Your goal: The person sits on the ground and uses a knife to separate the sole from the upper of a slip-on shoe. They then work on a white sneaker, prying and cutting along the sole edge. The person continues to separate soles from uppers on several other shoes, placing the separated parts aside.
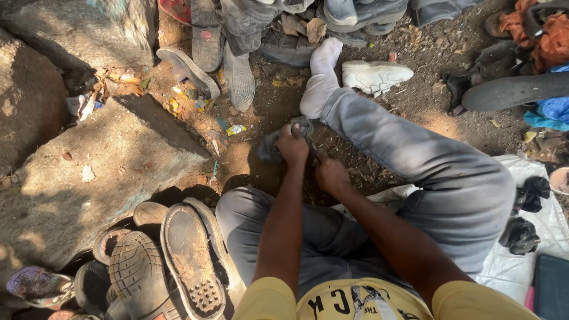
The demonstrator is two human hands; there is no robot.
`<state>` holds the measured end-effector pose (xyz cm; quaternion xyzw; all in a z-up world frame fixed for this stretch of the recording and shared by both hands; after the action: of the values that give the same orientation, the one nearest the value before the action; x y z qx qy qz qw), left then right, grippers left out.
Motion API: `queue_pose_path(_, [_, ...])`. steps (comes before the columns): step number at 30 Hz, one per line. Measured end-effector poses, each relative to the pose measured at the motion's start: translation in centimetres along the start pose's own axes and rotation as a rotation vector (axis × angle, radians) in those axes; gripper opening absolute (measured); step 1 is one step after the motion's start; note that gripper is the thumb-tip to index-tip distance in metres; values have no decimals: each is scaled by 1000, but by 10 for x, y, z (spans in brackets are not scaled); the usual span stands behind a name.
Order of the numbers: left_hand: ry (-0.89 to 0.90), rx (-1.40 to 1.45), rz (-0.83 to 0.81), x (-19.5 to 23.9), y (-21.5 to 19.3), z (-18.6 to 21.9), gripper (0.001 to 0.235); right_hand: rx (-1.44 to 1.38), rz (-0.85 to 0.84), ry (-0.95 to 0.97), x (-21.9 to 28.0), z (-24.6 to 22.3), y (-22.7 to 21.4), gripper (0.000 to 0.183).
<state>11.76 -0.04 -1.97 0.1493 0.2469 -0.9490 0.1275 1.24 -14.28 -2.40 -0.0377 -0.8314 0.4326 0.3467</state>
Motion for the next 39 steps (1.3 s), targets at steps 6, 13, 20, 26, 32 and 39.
queue_pose_path(6, [80,-474,-295,-6,13,3,36,41,-94,61,-21,-3,-4,34])
queue_pose_path(13, [236,-108,-287,-11,-10,-1,35,-170,46,-181,-35,2,4,46])
queue_pose_path(20, [109,112,-243,-23,-9,-25,28,-198,29,-71,-18,-11,1,41])
queue_pose_path(26, [52,144,-250,-23,-4,-44,29,-152,32,-163,-22,-57,-14,36])
queue_pose_path(32, [-189,556,-217,-20,-3,-53,15,39,-93,-1,31,-39,-3,44])
queue_pose_path(39, [-426,786,-200,-9,-1,-71,14,0,-52,-90,4,-50,28,56])
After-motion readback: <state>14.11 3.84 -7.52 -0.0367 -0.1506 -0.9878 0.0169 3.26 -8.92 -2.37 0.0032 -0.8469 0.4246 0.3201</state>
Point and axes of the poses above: each hand's wrist, its own x-axis away from the middle knuckle, its own y-axis out of the palm, z = x × y, the point moved 10 cm from there along -x, towards the middle knuckle, and after that the axes turned 13 degrees about y, right-handed, at the moved point
